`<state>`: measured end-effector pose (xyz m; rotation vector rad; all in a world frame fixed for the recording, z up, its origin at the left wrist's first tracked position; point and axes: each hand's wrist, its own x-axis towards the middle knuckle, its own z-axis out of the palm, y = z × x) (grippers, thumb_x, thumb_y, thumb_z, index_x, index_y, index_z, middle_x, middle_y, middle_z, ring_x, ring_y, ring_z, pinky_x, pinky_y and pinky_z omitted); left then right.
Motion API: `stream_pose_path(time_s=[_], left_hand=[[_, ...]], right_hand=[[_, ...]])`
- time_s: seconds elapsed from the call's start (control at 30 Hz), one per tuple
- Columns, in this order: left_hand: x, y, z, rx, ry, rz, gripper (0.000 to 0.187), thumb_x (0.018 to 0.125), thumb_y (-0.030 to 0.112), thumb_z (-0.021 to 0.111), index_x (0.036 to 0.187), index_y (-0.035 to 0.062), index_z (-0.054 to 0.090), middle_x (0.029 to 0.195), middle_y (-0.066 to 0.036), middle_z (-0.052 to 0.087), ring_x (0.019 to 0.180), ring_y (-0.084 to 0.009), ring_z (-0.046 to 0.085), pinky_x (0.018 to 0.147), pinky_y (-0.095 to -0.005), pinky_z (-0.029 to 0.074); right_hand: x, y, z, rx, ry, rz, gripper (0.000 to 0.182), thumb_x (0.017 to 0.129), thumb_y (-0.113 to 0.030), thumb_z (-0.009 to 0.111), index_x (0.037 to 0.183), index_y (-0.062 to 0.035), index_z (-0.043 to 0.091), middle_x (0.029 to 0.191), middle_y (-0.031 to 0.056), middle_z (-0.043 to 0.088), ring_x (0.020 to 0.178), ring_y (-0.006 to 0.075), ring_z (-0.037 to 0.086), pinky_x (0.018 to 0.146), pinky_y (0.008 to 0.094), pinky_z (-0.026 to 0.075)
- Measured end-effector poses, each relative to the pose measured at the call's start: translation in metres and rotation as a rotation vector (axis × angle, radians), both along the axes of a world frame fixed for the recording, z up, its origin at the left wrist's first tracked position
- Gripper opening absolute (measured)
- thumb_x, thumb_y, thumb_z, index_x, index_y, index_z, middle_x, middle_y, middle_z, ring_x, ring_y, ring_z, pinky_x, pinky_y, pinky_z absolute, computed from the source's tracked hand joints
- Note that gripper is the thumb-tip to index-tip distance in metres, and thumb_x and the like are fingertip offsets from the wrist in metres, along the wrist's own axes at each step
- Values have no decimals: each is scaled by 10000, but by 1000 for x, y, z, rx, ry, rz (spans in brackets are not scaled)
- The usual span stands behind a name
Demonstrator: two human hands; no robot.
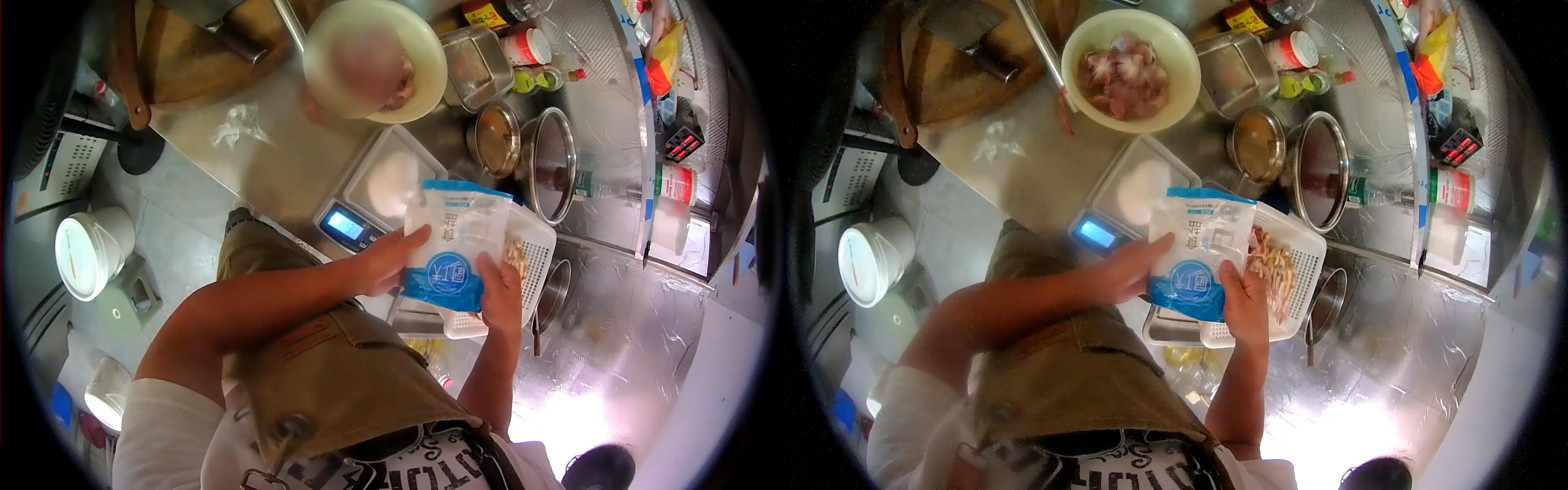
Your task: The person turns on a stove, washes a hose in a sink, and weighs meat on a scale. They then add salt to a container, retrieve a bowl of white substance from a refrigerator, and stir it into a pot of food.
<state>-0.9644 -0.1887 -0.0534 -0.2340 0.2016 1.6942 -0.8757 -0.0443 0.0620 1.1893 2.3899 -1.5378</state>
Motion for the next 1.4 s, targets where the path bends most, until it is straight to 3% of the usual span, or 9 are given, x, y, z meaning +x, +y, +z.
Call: stream_pose_path(time_s=[0.17,0.37,0.57,0.87,1.07,1.13,1.27,1.4], left_hand=[[-5,0,7,18,-81,-10,481,972,365,391,1334,52,347,1278,-126,490,1134,-255,507,942,-401,436],[-1,4,-1,-56,-12,-26,497,959,351,421,1321,17,351,1265,-153,496,1118,-282,524,939,-409,450],[2,5,-2,-96,13,-16,473,948,349,452,1295,33,393,1220,-133,535,1066,-249,558,902,-381,476],[1,5,-1,-59,32,-22,478,944,342,462,1303,36,388,1231,-133,530,1090,-241,543,927,-372,456],[-7,-1,16,-32,-20,-67,472,936,314,485,1300,29,387,1218,-143,530,1096,-247,539,921,-381,460],[-8,-9,25,-116,108,-18,469,930,305,499,1292,26,394,1207,-146,534,1086,-248,545,914,-382,467],[-5,0,8,-125,-12,-66,457,923,281,517,1285,26,403,1201,-154,537,1068,-253,556,899,-379,479],[0,6,0,-146,18,-25,444,937,287,486,1287,26,404,1204,-154,536,1064,-257,559,900,-382,479]], right_hand=[[-8,-12,4,54,48,12,298,938,-231,511,955,39,635,774,4,613,692,55,515,613,214,414],[-3,-6,0,52,-18,-31,291,936,-230,515,920,31,643,734,-22,586,655,45,480,577,215,386],[3,-8,-7,17,36,-38,267,931,-210,521,884,22,646,705,-44,555,626,31,438,552,208,358],[12,-10,-6,15,79,-27,264,929,-179,509,1035,39,616,887,24,632,788,78,546,692,229,437],[7,-11,-4,53,28,-4,268,926,-194,519,1010,36,628,855,27,632,759,70,537,676,215,426],[8,-8,-4,50,20,-12,265,927,-196,520,982,37,632,821,17,623,729,61,523,650,212,418],[3,-16,-7,12,122,-119,263,923,-212,530,914,27,640,754,-10,596,669,46,492,591,212,394],[14,-7,-17,81,15,-94,275,914,-238,546,886,15,648,722,-19,581,650,45,478,583,208,381]])
